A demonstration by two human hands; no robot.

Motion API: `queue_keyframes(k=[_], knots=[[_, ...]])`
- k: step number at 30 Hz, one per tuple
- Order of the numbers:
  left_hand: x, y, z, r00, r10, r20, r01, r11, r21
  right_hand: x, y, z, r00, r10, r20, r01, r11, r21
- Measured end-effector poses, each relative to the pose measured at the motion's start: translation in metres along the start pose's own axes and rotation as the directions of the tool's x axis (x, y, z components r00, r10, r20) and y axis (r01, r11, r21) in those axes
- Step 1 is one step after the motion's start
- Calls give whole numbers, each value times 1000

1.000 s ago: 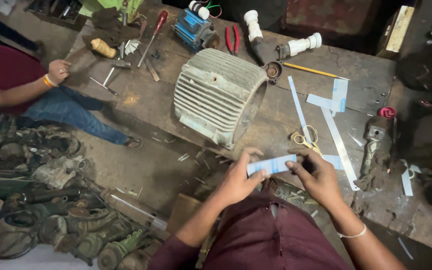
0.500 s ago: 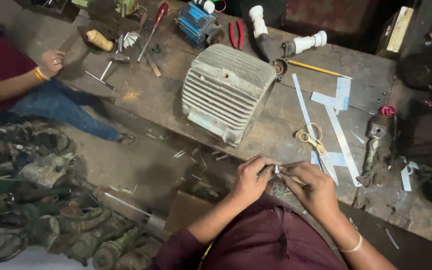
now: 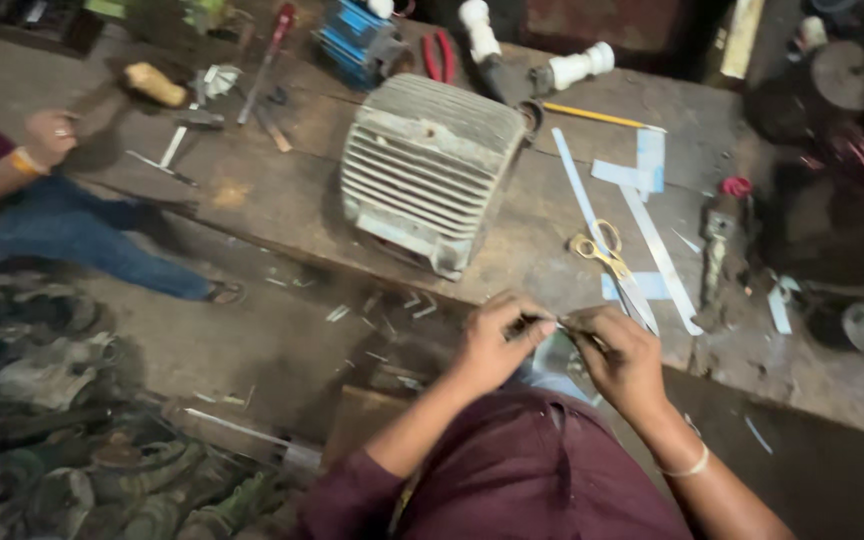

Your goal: The person cuts strips of light blue insulating material with scissors and inserts them into the slots of a cylindrical metal motor housing. The person repeatedly measures, cuts, and places the strips into the housing slots.

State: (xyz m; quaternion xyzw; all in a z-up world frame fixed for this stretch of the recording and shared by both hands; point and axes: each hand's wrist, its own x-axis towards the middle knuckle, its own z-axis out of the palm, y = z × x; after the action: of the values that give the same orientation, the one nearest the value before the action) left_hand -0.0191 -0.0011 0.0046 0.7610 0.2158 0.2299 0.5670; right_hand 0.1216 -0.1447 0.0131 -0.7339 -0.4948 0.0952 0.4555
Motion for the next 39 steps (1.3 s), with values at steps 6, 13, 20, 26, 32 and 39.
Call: queue_keyframes(k=[6,13,20,26,32,39], knots=[[12,-9,17,999,35,30,-36,999,37,-11,14,-3,956,286,68,-292,952,96],[61,-81,53,927,343,153,-368,909,193,-13,126,21,951,303,-57,-287,937,201],[78,-164,118,859,152,489,-500,451,739,14,241,43,986,163,-28,-152,834,-531],[25,-182,114,936,190,298,-353,556,753,-9,224,62,893,440,94,-350,810,-471],[20,-180,111,947,76,313,-300,565,769,-7,215,75,930,336,150,-182,775,-606],[22,-171,105,942,83,325,-320,515,795,14,238,64,837,369,404,-72,806,-588]])
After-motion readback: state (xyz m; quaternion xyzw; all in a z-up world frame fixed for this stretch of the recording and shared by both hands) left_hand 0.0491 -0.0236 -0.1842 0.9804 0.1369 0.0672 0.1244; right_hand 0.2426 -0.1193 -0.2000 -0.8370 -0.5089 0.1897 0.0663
